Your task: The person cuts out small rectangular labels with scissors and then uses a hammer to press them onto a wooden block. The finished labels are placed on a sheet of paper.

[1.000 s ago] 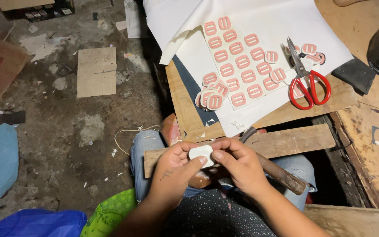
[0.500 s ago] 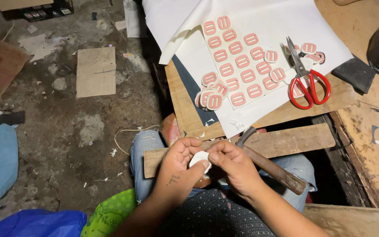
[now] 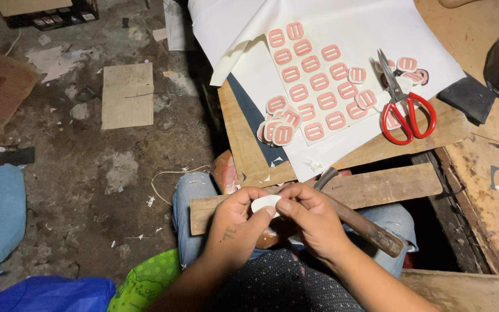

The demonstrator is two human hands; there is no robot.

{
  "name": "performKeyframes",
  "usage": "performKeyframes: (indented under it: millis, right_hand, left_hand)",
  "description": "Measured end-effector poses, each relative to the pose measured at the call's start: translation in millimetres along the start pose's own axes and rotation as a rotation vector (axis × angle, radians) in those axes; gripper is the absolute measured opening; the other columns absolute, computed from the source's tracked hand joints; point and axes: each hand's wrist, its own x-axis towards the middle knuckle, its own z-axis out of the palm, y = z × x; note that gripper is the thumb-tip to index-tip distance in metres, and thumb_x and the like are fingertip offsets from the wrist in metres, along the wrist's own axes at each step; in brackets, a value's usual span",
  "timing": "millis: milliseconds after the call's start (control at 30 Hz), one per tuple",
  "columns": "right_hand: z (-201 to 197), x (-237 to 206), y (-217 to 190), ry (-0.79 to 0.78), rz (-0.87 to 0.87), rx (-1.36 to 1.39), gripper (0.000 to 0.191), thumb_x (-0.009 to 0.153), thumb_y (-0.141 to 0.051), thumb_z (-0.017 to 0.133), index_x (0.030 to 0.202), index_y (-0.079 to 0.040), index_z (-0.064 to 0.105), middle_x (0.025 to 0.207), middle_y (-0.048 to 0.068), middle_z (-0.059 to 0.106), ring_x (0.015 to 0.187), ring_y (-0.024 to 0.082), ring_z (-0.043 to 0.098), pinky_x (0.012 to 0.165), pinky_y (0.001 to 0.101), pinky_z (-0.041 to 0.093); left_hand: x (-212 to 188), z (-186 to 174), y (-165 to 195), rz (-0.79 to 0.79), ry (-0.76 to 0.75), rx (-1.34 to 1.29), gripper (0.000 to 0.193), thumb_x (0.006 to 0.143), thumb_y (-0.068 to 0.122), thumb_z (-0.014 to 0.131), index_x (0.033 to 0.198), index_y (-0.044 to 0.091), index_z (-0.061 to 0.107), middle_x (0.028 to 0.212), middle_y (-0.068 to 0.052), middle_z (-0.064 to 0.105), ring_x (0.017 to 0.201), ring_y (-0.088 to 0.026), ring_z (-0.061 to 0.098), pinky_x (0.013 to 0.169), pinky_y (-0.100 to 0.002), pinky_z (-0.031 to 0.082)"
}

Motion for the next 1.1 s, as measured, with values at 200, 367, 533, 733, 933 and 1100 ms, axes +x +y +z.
performKeyframes:
  millis: [200, 367, 533, 733, 933, 1100]
  right_hand:
    - [-5.1, -5.6, 4.6, -0.116, 0.103, 0.35, 0.01, 0.102, -0.012, 0.068, 0.099, -0.004, 0.063, 0.091, 0.003, 0.065, 0.086, 0.013, 0.06, 0.082, 0.0301, 0.049]
    - [-2.5, -4.1, -0.2, 0.009, 0.08, 0.081, 0.01, 0.093, -0.015, 0.066, 0.098, -0.006, 0.065, 0.089, 0.001, 0.067, 0.084, 0.011, 0.062, 0.078, 0.0279, 0.049]
    - [-11.2, -4.9, 9.1, 0.003, 0.042, -0.043, 0.012, 0.099, -0.015, 0.066, 0.097, -0.003, 0.066, 0.089, 0.002, 0.067, 0.083, 0.01, 0.059, 0.077, 0.0265, 0.046]
    - [-4.9, -3.1, 9.9, 0.033, 0.058, 0.181, 0.01, 0.099, -0.015, 0.066, 0.094, -0.007, 0.063, 0.089, 0.0, 0.065, 0.082, 0.011, 0.059, 0.076, 0.0277, 0.047]
    - [4.4, -5.2, -4.5, 0.107, 0.052, -0.008, 0.014, 0.091, -0.013, 0.065, 0.103, -0.008, 0.067, 0.088, 0.002, 0.068, 0.081, 0.01, 0.061, 0.077, 0.0267, 0.049]
    - [-4.7, -5.1, 5.3, -0.035, 0.108, 0.244, 0.012, 0.1, -0.014, 0.065, 0.094, -0.004, 0.061, 0.085, 0.002, 0.064, 0.08, 0.012, 0.06, 0.077, 0.0278, 0.049]
  left_hand:
    - [-1.1, -6.7, 6.5, 0.081, -0.187, 0.126, 0.018, 0.093, 0.0, 0.063, 0.11, -0.004, 0.064, 0.102, -0.006, 0.065, 0.09, -0.01, 0.063, 0.076, -0.026, 0.054]
    - [3.5, -2.9, 6.8, -0.011, -0.13, 0.01, 0.021, 0.087, -0.001, 0.065, 0.108, 0.0, 0.061, 0.098, -0.006, 0.069, 0.086, -0.01, 0.065, 0.075, -0.025, 0.055]
    - [-0.3, -5.3, 10.8, -0.074, -0.108, 0.265, 0.024, 0.088, 0.001, 0.069, 0.11, -0.003, 0.064, 0.088, -0.009, 0.065, 0.074, -0.011, 0.059, 0.064, -0.028, 0.05]
    - [5.9, -4.0, 5.2, 0.165, -0.049, 0.145, 0.035, 0.086, -0.001, 0.068, 0.119, 0.0, 0.058, 0.101, -0.004, 0.068, 0.089, -0.009, 0.064, 0.08, -0.024, 0.055]
    - [7.9, -4.4, -6.2, -0.01, -0.053, 0.004, 0.019, 0.093, 0.002, 0.066, 0.109, -0.006, 0.063, 0.097, -0.011, 0.072, 0.085, -0.013, 0.068, 0.075, -0.027, 0.056]
    - [2.1, -9.2, 6.5, -0.098, -0.15, 0.122, 0.018, 0.09, 0.004, 0.068, 0.106, -0.003, 0.066, 0.095, -0.006, 0.069, 0.077, -0.012, 0.064, 0.065, -0.026, 0.053]
